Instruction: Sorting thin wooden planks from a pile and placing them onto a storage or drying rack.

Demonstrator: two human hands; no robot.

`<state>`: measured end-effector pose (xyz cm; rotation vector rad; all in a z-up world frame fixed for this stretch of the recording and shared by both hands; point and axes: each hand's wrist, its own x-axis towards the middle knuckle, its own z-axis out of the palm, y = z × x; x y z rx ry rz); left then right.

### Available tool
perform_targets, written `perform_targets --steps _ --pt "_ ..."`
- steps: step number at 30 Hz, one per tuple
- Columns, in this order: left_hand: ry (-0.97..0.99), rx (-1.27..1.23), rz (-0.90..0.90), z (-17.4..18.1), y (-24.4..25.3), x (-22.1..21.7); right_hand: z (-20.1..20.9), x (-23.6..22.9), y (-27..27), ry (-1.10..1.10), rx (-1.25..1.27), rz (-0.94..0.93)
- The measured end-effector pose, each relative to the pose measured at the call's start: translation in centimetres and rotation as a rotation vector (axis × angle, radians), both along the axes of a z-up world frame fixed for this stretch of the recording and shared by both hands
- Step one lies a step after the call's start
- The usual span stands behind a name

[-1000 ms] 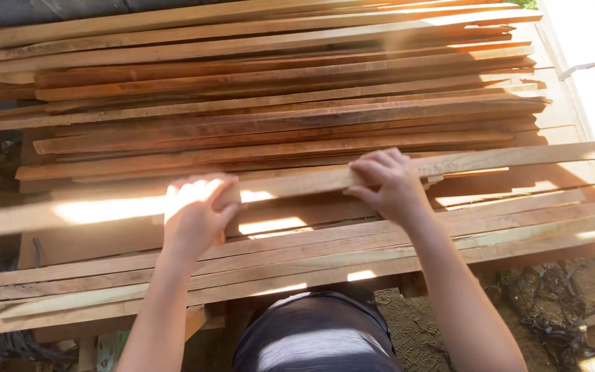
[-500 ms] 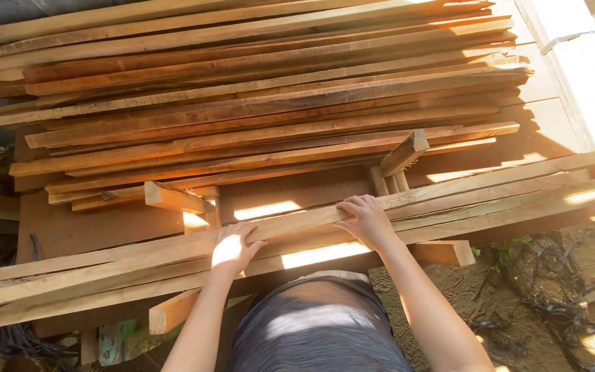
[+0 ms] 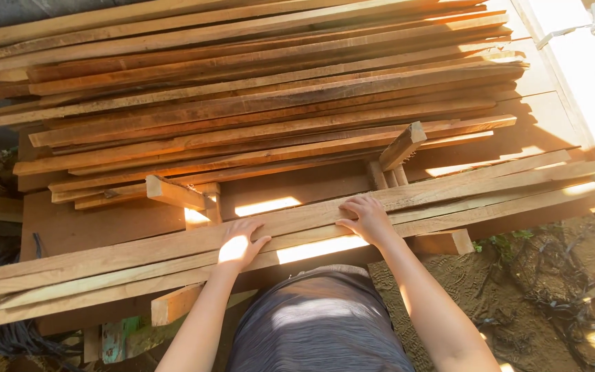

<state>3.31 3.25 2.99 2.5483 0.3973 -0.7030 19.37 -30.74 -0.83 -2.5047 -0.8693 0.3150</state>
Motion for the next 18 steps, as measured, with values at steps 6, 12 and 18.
perform_targets --steps 6,12,18 --pt "0.024 -0.037 0.045 0.0 -0.2 0.1 1.6 0.4 0.7 0.077 -0.054 0.017" --pt "0.050 0.012 -0.003 0.1 -0.2 0.6 2.3 -0.1 3.5 0.135 -0.123 0.123" --pt "0.114 0.031 -0.058 1.4 -0.8 0.9 2.5 -1.9 6.4 0.120 -0.132 0.193"
